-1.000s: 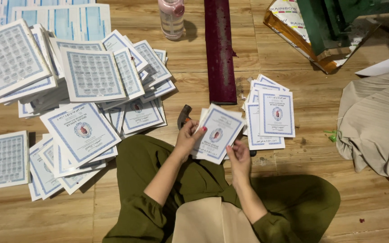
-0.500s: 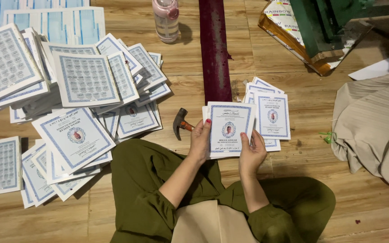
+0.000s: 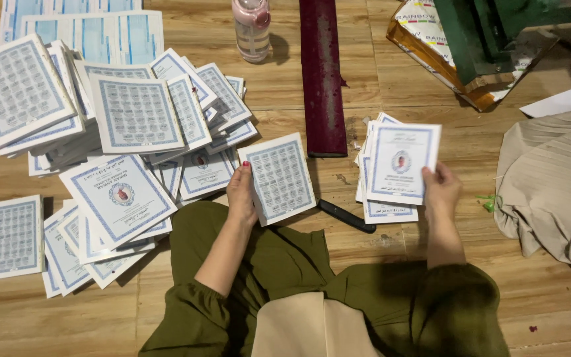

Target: Sorting and stacking printed booklets on the floor while inspecting them

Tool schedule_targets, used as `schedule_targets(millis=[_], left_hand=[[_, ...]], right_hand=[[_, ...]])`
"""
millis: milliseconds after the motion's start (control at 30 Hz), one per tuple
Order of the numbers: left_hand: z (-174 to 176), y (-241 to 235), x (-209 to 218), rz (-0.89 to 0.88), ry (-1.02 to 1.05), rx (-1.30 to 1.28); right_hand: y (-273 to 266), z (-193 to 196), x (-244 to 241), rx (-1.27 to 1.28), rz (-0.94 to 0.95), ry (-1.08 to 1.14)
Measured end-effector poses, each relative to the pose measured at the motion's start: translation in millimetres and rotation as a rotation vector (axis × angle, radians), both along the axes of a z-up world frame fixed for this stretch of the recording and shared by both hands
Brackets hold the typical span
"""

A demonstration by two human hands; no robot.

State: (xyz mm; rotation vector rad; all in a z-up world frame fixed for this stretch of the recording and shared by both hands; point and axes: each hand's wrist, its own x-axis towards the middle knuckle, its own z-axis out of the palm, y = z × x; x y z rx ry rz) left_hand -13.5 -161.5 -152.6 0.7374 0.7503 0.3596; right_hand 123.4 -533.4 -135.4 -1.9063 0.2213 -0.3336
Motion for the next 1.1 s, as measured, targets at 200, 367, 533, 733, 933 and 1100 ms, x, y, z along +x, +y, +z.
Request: schedule_targets(millis=[200,367,533,733,933,1100], left_hand=[[-12.0,-36.0,11.5,-0.063,-0.011,-0.107],[52.6,-110.5,35.2,-0.248,-0.046,-0.153],[40.6,-135.3,61.5,-0.507,-0.097,0.015],[-16.9,-185.7,85.2,-0.736,0.028,0.115],[-11.0,-221.6,101.2,-0.802,0.176,0.244],[10.3,-212.3,87.2,-0.784,0.272,0.643]], right_hand=[[79.3,97.5,-76.9,-0.134,0.158,0.126],[122.7,120.0,-93.6,0.272,0.354,0.356],[69.6,106.3,-42.0,0.388,0.222,0.202],[-9.3,10.3,8.4,-0.352,0.126,0.307],[-2.8,7.9,-12.1,-0.686,0.096,0.431],[24.2,34.5,-33.3,-0.668,0.090,0.389]])
